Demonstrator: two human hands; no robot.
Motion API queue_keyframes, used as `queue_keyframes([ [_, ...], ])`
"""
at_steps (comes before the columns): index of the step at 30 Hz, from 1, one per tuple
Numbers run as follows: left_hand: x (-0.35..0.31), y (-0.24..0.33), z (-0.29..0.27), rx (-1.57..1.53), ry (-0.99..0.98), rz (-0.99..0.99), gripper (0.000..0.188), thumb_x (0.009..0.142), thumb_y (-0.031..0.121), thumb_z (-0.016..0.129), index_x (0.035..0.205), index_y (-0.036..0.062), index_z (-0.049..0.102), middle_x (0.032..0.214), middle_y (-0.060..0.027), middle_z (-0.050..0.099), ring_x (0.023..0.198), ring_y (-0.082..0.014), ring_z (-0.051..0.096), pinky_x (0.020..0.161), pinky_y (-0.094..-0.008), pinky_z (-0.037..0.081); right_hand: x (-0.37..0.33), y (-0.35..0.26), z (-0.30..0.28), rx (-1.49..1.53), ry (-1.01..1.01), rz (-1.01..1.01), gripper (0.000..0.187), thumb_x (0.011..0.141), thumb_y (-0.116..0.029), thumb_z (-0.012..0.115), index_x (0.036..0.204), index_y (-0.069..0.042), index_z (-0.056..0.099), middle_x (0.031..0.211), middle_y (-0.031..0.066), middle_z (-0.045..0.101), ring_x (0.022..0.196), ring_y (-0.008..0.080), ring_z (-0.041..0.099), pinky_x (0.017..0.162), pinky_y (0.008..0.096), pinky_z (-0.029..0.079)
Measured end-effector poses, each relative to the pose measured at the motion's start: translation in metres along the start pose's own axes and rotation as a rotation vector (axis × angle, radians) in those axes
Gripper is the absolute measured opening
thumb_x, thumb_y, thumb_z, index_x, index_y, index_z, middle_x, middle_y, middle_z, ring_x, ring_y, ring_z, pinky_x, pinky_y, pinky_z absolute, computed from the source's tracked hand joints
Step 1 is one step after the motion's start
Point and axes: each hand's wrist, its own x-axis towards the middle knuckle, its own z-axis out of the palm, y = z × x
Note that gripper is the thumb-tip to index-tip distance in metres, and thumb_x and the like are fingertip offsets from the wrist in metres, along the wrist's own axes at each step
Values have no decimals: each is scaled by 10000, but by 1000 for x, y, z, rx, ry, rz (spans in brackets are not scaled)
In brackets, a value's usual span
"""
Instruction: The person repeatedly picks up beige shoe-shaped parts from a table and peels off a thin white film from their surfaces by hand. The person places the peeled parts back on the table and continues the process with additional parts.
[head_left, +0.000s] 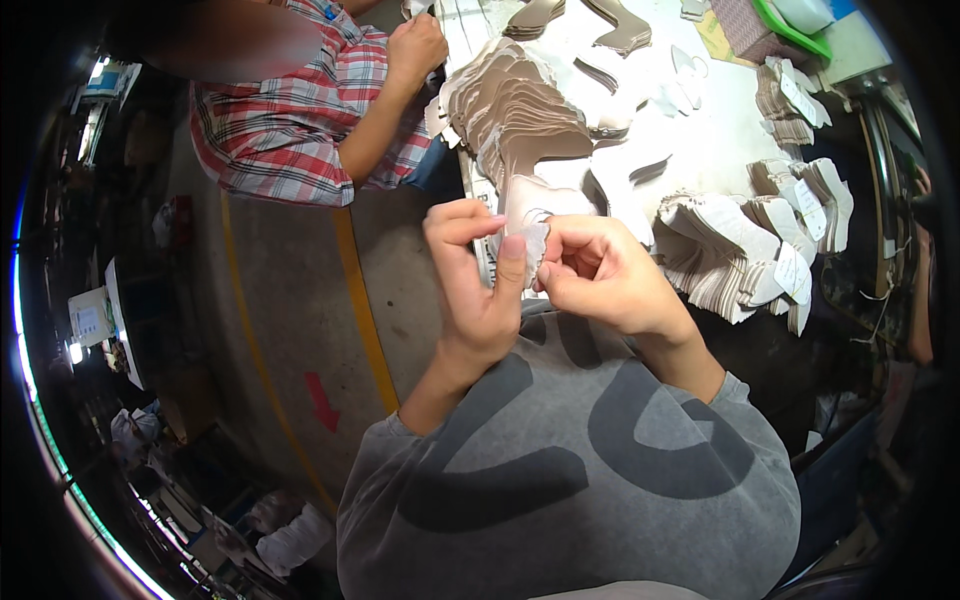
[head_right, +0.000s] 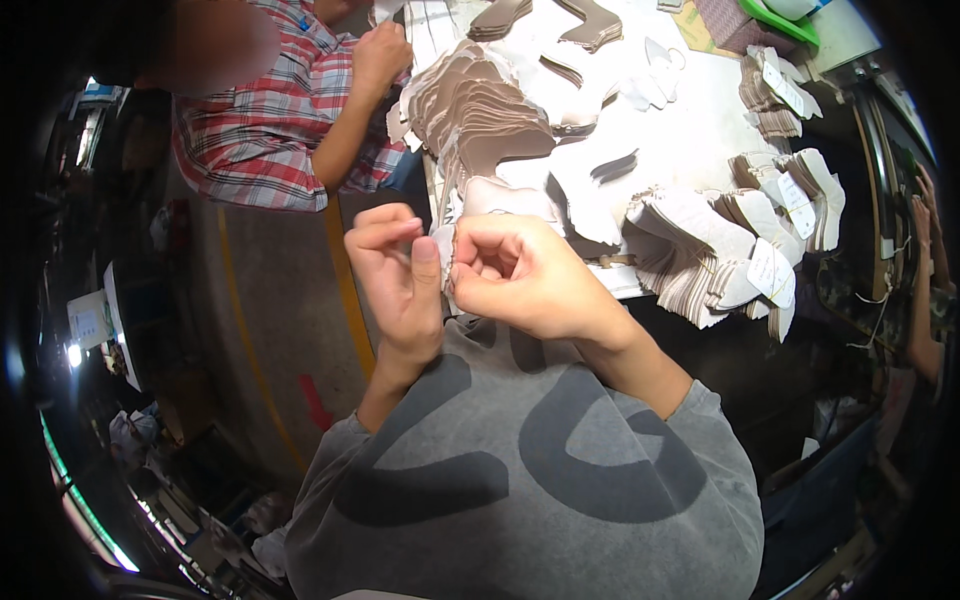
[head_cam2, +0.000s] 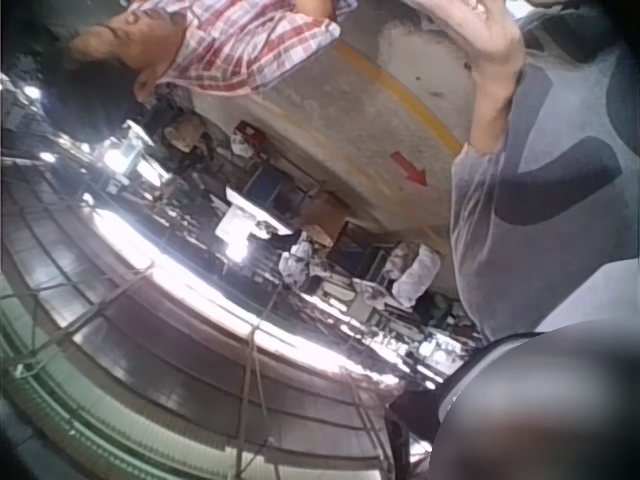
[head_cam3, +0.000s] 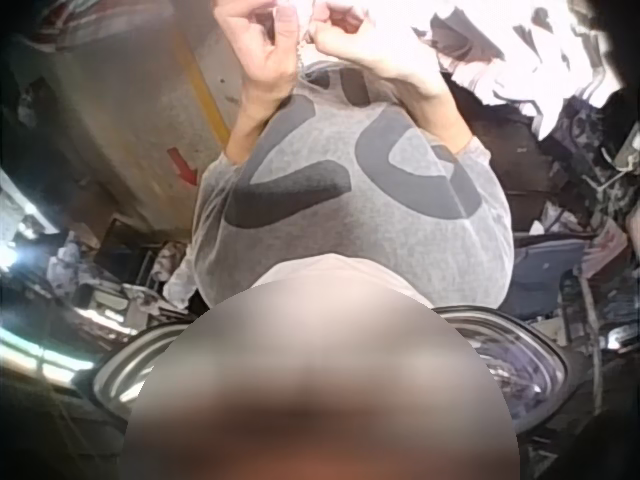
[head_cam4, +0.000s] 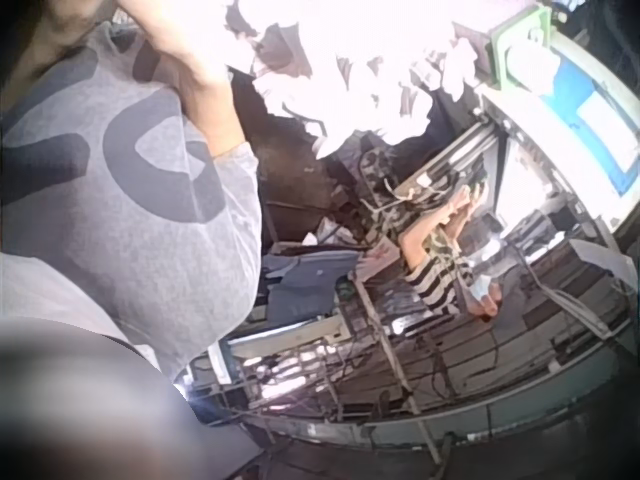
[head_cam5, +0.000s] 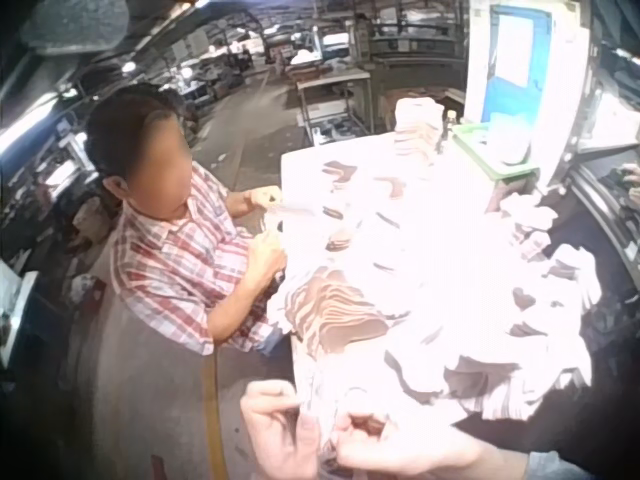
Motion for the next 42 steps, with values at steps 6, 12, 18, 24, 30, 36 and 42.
queue_keyframes([
  [6,7,31,-21,82,-126,-90,166,860,-23,731,1022,-23,695,949,-140,706,822,-225,687,755,-307,537,-7,-10,-1,-146,55,10,128,921,-35,674,825,-56,591,751,-103,521,654,-32,412,561,183,309],
  [12,10,48,-27,76,-170,-212,168,840,-46,734,1008,-42,731,951,-158,741,853,-233,750,757,-306,569,-6,-14,4,-179,31,32,124,916,-44,682,828,-44,594,720,-113,498,641,-34,400,546,182,294],
  [18,13,56,-33,140,-271,-214,148,866,-92,697,1012,-89,724,994,-171,747,907,-207,750,813,-288,589,-5,-14,3,-267,16,3,137,911,-49,692,811,-32,599,702,-110,496,643,-33,408,534,183,294],
  [24,14,52,-30,188,-268,-166,134,817,-54,726,951,-50,720,878,-158,736,755,-232,737,672,-306,553,-5,-10,8,-448,94,-64,184,898,-63,711,762,-7,599,641,-73,501,614,-9,430,511,209,337],
  [30,15,54,-32,242,-314,-265,103,830,-93,687,923,-77,728,888,-157,752,802,-200,757,741,-280,583,-3,-5,8,-603,121,-152,186,881,-64,710,745,3,601,598,-26,510,579,17,444,497,234,362],
  [36,20,52,-39,128,-372,-289,97,824,-96,692,914,-83,724,882,-145,752,781,-179,748,728,-270,579,-5,-6,6,-522,85,-97,178,868,-38,693,734,2,582,613,-29,507,592,19,437,509,236,356],
  [42,21,47,-41,127,-398,-265,83,821,-39,718,901,-57,731,847,-141,746,707,-192,726,644,-289,547,-4,-6,7,-554,61,-101,157,858,7,671,742,2,565,642,-51,486,617,9,404,518,222,314],
])
